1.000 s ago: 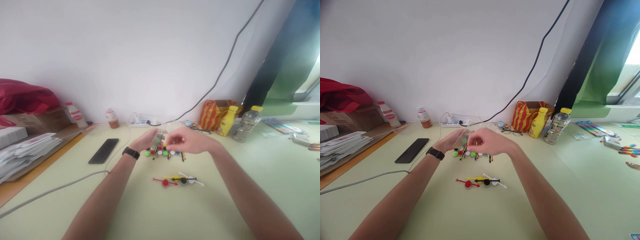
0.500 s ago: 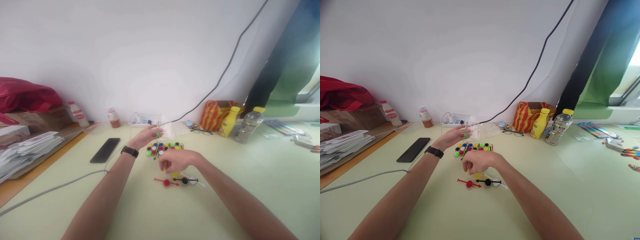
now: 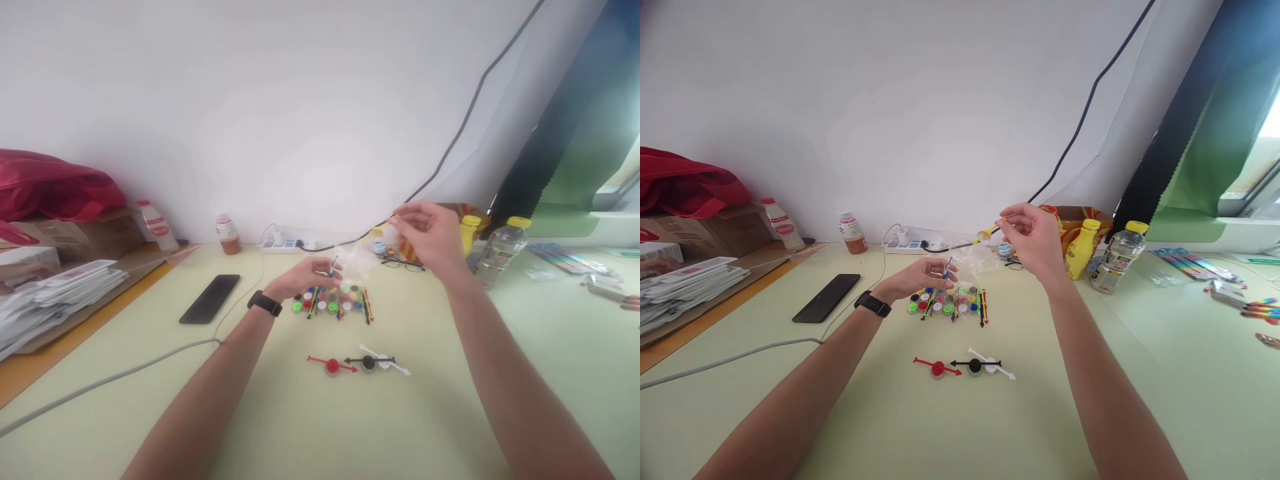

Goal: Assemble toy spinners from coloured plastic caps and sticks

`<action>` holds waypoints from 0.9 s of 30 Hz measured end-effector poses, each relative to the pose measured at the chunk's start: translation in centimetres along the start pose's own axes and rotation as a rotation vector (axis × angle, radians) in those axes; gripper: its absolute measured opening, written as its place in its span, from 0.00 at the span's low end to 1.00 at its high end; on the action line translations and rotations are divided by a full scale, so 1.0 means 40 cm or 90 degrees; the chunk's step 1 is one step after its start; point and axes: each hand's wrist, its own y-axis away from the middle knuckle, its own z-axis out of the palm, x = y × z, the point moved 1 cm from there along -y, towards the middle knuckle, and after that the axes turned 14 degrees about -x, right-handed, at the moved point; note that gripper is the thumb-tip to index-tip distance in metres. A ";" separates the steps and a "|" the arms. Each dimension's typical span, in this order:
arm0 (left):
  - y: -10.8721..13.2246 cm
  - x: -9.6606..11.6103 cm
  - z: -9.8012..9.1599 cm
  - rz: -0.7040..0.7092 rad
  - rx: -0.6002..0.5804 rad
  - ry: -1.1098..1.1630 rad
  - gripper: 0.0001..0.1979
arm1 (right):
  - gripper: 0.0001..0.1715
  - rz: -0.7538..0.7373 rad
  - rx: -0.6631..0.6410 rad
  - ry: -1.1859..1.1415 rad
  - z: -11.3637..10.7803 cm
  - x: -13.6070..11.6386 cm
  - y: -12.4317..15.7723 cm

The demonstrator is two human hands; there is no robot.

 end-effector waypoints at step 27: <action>-0.030 0.018 0.088 0.011 -0.030 -0.006 0.23 | 0.11 0.038 -0.148 0.338 0.114 -0.002 0.008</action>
